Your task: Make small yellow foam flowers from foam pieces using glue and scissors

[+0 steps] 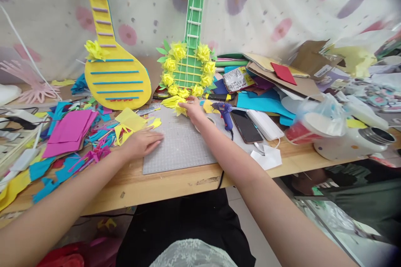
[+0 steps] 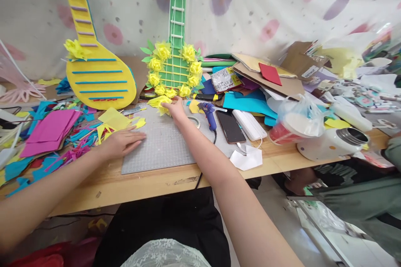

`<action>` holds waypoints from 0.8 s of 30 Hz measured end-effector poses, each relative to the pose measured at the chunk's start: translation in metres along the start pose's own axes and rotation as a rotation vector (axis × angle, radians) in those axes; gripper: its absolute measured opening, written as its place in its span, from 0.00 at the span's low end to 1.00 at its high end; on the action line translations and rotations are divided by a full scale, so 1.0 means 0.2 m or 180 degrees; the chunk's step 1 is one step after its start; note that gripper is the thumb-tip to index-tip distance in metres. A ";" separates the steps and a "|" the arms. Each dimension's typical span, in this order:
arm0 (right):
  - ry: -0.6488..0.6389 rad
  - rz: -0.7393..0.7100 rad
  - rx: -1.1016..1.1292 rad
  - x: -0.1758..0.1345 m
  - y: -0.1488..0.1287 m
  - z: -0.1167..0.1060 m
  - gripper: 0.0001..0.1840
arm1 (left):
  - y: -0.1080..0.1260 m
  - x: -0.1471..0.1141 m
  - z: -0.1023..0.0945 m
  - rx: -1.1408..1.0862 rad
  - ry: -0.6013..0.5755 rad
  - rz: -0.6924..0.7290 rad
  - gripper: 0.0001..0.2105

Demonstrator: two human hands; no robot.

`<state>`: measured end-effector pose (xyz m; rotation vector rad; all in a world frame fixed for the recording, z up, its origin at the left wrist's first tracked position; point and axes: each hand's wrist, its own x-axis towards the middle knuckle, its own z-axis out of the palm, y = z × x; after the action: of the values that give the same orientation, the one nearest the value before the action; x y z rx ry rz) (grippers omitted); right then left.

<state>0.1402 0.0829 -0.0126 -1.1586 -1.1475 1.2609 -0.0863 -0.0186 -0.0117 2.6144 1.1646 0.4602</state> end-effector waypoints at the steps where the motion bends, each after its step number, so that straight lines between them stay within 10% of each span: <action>1: -0.0025 0.0096 0.0064 0.00 0.00 0.03 0.44 | -0.02 -0.02 -0.03 0.0068 0.0249 -0.0223 0.12; 9: -0.0622 -0.0533 -0.0302 -0.02 -0.01 0.15 0.51 | -0.07 0.20 -0.19 -0.0697 0.1668 -0.1766 0.18; 14: -0.0912 -0.0773 -0.0369 -0.04 -0.02 0.16 0.51 | -0.03 0.43 -0.15 -0.2967 0.1310 -0.2414 0.32; 24: -0.0911 -0.0659 -0.0404 -0.07 -0.05 0.02 0.50 | -0.08 0.48 -0.12 -0.3561 0.1390 -0.2748 0.20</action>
<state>0.1364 0.0689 -0.0022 -0.9405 -1.5376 1.2328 -0.0458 0.0663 0.0227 0.9829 1.4108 1.0753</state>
